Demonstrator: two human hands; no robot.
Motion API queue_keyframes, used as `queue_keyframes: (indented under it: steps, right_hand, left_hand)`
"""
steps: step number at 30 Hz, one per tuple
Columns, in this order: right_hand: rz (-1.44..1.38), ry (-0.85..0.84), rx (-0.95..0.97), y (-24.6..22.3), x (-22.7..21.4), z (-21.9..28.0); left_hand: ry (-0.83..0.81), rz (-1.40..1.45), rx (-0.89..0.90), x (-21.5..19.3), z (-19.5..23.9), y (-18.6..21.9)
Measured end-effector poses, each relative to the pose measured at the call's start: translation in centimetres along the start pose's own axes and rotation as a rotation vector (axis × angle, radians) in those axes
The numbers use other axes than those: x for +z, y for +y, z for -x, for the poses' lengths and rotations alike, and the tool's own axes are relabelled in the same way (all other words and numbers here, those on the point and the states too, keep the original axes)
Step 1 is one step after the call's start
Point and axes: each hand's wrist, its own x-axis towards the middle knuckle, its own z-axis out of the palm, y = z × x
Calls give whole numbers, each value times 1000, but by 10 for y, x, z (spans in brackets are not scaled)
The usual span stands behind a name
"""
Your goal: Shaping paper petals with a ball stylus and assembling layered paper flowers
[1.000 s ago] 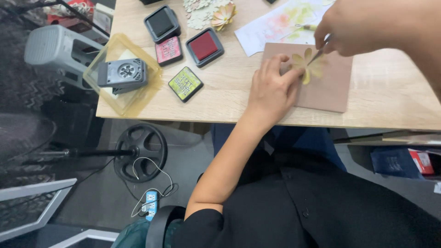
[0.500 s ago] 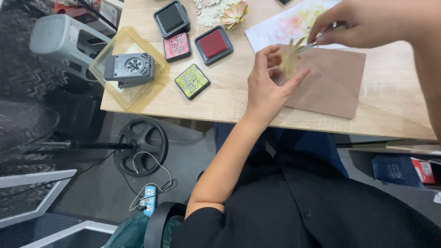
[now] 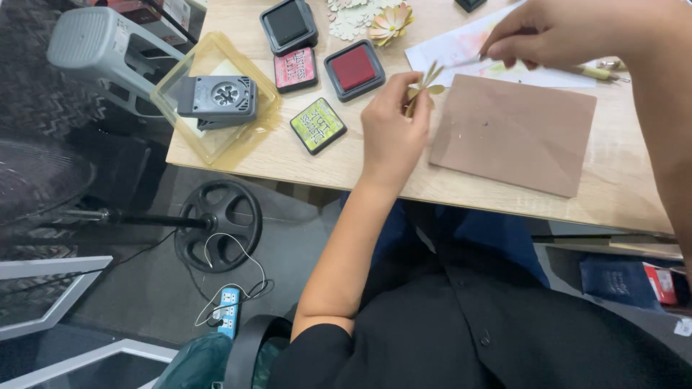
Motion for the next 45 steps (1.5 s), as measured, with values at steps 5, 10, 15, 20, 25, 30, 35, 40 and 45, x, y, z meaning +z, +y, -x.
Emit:
queue_keyframes:
  steps: [5,10,15,20,25,30,35,40,45]
  right_hand:
    - [-23,60,150,0,5,-35]
    - [128,154,52,12,18,-78]
    - [-305,314,119,-40,24,-112]
    - [-529,312,108,-49,49,-156]
    - [-853,330,22,-13,66,-170]
    - [-931,192,-128,20,45,-74]
    - [-1014,200,-266,51,56,-3]
    - [-1029,257,-360,34,62,42]
    - [-949,279,-311,24,74,43]
  left_hand:
    - [55,528,-335,-9,5,-32]
    - [78,774,-461,-16,14,-48]
    - [87,757,-476,-18,12,-44]
    - [90,760,-451,-19,14,-44]
    - [111,720,-487,-15,16,-50]
    - [121,740,-447,-2,17,-50]
    - [54,746,-430,27,22,-30]
    - [-39,707,-444,49,25,-9]
    - [-26,729,-393,55,30,3]
